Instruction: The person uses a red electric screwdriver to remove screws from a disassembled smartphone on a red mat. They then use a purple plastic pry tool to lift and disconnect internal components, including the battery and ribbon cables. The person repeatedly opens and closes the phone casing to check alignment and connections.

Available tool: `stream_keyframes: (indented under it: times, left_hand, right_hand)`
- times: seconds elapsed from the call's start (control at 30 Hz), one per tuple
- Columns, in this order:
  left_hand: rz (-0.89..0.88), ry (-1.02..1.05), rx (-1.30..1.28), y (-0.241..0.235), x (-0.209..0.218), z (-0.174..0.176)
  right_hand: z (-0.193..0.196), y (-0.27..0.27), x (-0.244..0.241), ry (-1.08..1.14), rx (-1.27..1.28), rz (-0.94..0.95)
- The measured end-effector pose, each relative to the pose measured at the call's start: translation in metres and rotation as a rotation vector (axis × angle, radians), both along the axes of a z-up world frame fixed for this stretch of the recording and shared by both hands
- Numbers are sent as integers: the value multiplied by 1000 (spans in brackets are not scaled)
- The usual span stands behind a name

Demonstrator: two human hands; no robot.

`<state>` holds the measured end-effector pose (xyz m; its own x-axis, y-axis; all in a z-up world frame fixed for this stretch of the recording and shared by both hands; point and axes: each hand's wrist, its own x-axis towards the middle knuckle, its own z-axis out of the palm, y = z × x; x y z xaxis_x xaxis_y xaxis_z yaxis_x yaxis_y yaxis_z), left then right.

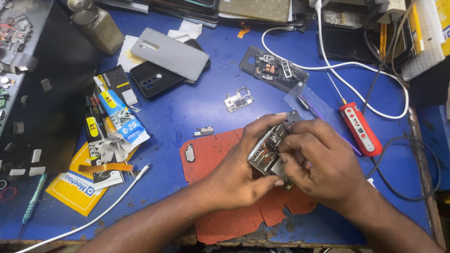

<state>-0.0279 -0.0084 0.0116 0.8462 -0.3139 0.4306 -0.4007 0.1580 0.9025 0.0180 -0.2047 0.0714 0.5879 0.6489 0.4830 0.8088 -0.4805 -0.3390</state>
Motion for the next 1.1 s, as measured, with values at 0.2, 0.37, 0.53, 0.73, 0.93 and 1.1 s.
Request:
stream_keyframes:
  times: [0.2,0.37,0.53,0.73,0.93,1.1]
  left_hand:
    - [-46,74,-46,-1,1,2]
    - [-112,310,-92,-2,1,2]
    - [-14,36,-41,-1,3,-2]
    - [-39,110,-74,0,7,-7]
    - [-54,188,-82,4,10,-6]
    - [-75,247,-122,4,10,-6]
  right_hand:
    - [-2,4,1,-41,-48,-15]
    - [-5,2,1,-101,-65,-3]
    - [-11,-3,1,-56,-50,-5]
    - [-11,-21,-1,-93,94,-83]
    - [-11,-28,2,-58,167,-152]
    - [-8,-23,1,-59,138,-99]
